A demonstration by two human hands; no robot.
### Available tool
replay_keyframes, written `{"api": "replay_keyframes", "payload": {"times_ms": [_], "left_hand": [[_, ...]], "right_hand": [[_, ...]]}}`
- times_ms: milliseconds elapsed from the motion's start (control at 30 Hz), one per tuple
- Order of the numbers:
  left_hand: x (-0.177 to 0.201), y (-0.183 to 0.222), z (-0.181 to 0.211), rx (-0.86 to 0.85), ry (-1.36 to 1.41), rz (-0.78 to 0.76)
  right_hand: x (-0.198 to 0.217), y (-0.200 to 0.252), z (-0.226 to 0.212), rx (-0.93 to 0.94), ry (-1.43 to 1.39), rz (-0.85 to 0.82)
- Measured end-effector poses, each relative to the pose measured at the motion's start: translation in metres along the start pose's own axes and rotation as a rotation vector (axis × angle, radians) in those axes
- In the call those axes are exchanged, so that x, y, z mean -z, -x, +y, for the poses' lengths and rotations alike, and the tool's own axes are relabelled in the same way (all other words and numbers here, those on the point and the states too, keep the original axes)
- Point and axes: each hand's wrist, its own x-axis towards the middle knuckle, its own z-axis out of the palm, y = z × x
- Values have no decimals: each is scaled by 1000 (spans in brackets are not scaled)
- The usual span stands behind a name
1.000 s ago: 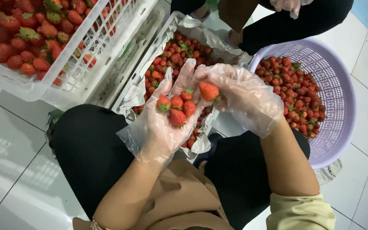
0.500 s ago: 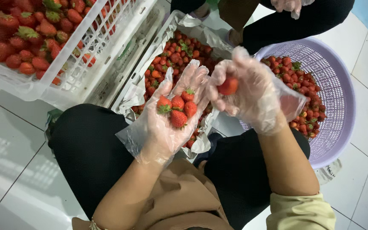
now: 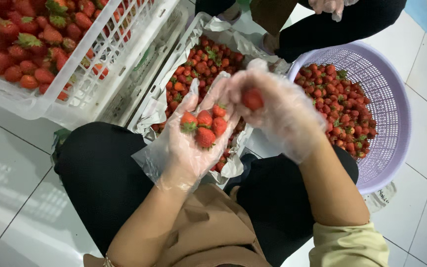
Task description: The person sits on the floor and sorts strawberries by hand, picking them from a white crate and placing them into a purple basket. They wear disposable gloves and handle the fruit individually, occasionally inspecting each one before moving it.
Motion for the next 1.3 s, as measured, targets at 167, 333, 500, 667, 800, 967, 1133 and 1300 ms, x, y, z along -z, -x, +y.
{"api": "replay_keyframes", "payload": {"times_ms": [167, 333, 500, 667, 800, 967, 1133, 1300], "left_hand": [[1, -3, 4, 56, 174, 41], [5, 0, 4, 41, 146, 14], [5, -1, 5, 120, 249, -98], [4, 0, 6, 93, 181, -13], [3, -1, 6, 102, 223, -49], [2, -4, 4, 50, 194, 63], [-1, -4, 5, 82, 169, -21], [-1, -3, 1, 49, 69, 53]], "right_hand": [[10, -4, -5, -78, -296, -24], [20, -1, 3, -90, -414, -76], [30, -1, 8, -89, -505, -88], [38, -4, 11, -101, -543, -161], [35, -1, 12, -114, -405, -110], [24, -1, 11, -59, -289, -25], [17, 2, 7, -56, -174, 180], [18, 1, 0, 18, 44, 133]]}}
